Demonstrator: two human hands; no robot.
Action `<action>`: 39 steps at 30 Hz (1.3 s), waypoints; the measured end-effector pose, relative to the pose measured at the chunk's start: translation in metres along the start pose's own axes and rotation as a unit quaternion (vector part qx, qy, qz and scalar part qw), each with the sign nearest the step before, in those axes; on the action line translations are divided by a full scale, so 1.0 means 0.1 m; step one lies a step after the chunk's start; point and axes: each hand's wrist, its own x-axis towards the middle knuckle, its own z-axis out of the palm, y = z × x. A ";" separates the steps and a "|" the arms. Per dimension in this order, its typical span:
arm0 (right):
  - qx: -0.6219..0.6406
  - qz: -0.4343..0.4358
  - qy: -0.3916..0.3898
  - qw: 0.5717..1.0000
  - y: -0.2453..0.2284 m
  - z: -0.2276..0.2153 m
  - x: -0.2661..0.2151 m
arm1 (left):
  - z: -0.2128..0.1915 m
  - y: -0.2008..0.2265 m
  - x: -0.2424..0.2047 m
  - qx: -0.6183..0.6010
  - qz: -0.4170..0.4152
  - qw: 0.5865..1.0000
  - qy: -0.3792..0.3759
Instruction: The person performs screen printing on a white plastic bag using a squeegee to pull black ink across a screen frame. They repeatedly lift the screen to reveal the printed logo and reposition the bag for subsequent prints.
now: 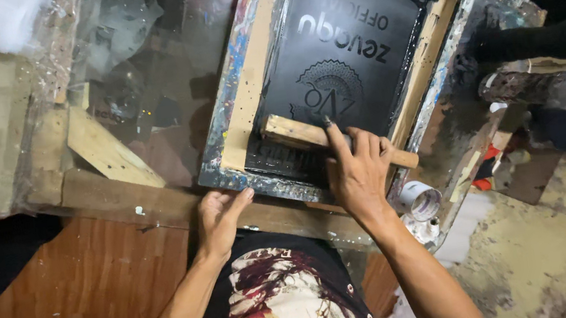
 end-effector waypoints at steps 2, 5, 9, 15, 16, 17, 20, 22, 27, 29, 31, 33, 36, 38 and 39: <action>0.006 0.019 0.019 1.000 0.02 0.05 0.02 | 0.04 0.10 -0.03 0.009 0.013 1.000 0.008; -0.018 0.017 0.017 1.000 0.15 0.10 0.20 | -0.11 -0.19 0.12 0.031 0.025 0.999 0.005; -0.019 0.022 0.014 0.999 0.28 0.00 0.60 | -0.09 -0.15 0.04 0.031 0.012 0.999 0.008; -0.047 -0.008 0.049 0.998 0.75 -0.03 1.41 | -0.13 -0.16 0.02 0.046 0.034 0.998 -0.001; -0.045 -0.001 0.033 0.998 0.85 -0.05 1.57 | -0.09 0.02 -0.03 0.028 0.050 0.998 -0.028; -0.041 0.005 0.020 0.999 0.94 -0.06 1.75 | -0.05 0.21 -0.07 0.011 0.070 0.996 -0.054; -0.050 -0.022 0.044 0.998 1.03 -0.26 2.26 | -0.03 0.29 -0.10 0.005 0.089 0.994 -0.060; -0.039 -0.021 0.033 0.998 1.10 -0.28 2.36 | -0.03 0.40 -0.14 0.044 0.094 0.993 -0.061; 0.041 -0.016 0.016 0.999 0.98 -0.49 2.00 | -0.05 0.61 -0.26 0.114 0.113 0.982 -0.096; 0.137 -0.069 0.044 0.987 0.85 -0.64 1.58 | -0.06 0.62 -0.36 0.094 0.099 0.983 -0.126; 0.154 -0.059 0.046 0.985 0.56 -1.03 1.13 | -0.04 0.63 -0.53 0.068 0.098 0.985 -0.122; 0.167 -0.046 0.062 0.983 0.40 -1.39 0.67 | 0.04 0.87 -0.70 0.048 0.108 0.985 -0.126; 0.154 -0.001 0.086 0.984 0.28 -1.78 0.12 | 0.24 1.48 -0.98 -0.001 0.178 0.956 -0.235; 0.205 0.010 0.202 0.958 0.15 -1.97 -0.04 | 0.35 1.82 -1.12 0.054 0.208 0.931 -0.296; 0.208 0.011 0.205 0.956 0.16 -2.02 0.04 | 0.38 1.90 -1.13 0.058 0.209 0.931 -0.295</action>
